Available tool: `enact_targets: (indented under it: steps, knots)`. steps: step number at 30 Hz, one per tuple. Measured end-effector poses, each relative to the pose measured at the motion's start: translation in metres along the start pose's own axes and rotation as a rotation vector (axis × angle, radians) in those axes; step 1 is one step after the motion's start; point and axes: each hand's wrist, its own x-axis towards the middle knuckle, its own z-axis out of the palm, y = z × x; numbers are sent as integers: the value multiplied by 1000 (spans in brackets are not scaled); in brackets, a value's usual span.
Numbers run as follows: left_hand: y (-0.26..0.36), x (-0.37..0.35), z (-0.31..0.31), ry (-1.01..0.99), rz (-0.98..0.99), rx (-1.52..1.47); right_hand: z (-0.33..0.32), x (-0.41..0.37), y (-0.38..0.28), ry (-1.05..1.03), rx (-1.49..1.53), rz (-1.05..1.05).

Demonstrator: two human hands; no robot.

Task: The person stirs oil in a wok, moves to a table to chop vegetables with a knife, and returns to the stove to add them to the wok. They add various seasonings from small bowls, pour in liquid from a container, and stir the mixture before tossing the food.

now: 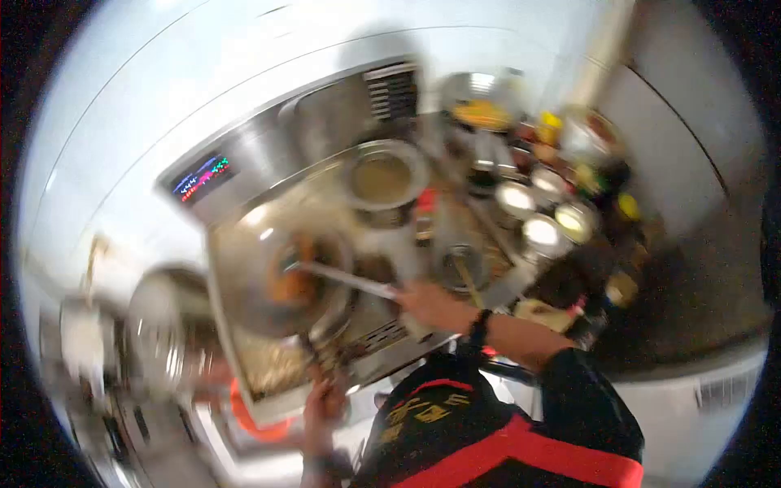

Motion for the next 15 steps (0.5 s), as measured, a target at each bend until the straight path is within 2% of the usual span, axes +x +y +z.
enact_targets:
  steps: [1,2,3,4,5,7,8,9,10,11,12,13,14,15]
  knots:
    - [19,-10,6,-186,-160,-173,-15,-6,-23,94,-176,-96]
    - [44,-16,27,-206,-241,-137,-40,-15,-23,137,-179,-21]
    - [36,-3,19,-96,-222,-104,-61,-17,-21,375,-40,-99]
    - [-2,24,-40,-44,-159,-123,-79,-24,-10,606,94,-203]
    - [26,12,-14,-62,-205,19,-98,-29,16,753,-4,-93]
    - [30,17,-25,-139,-201,157,-170,-60,67,1031,-122,143]
    - [41,10,-1,-42,-215,293,-187,-74,116,1180,-216,314]
    - [53,0,22,59,-229,431,-214,-90,153,1458,50,317]
    - [61,2,23,4,-276,476,-243,-116,193,1514,49,423]
    - [45,16,-17,-295,128,1101,-259,-135,261,1684,108,381]
    - [25,24,-68,-283,80,1170,-269,-155,306,1780,326,604]
    - [14,37,-95,-267,32,1235,-271,-179,356,1740,28,844]
    - [17,33,-89,-181,-63,1165,-279,-197,363,1537,-7,1071]
    - [22,33,-77,-98,-151,1056,-255,-227,425,1278,-262,1017]
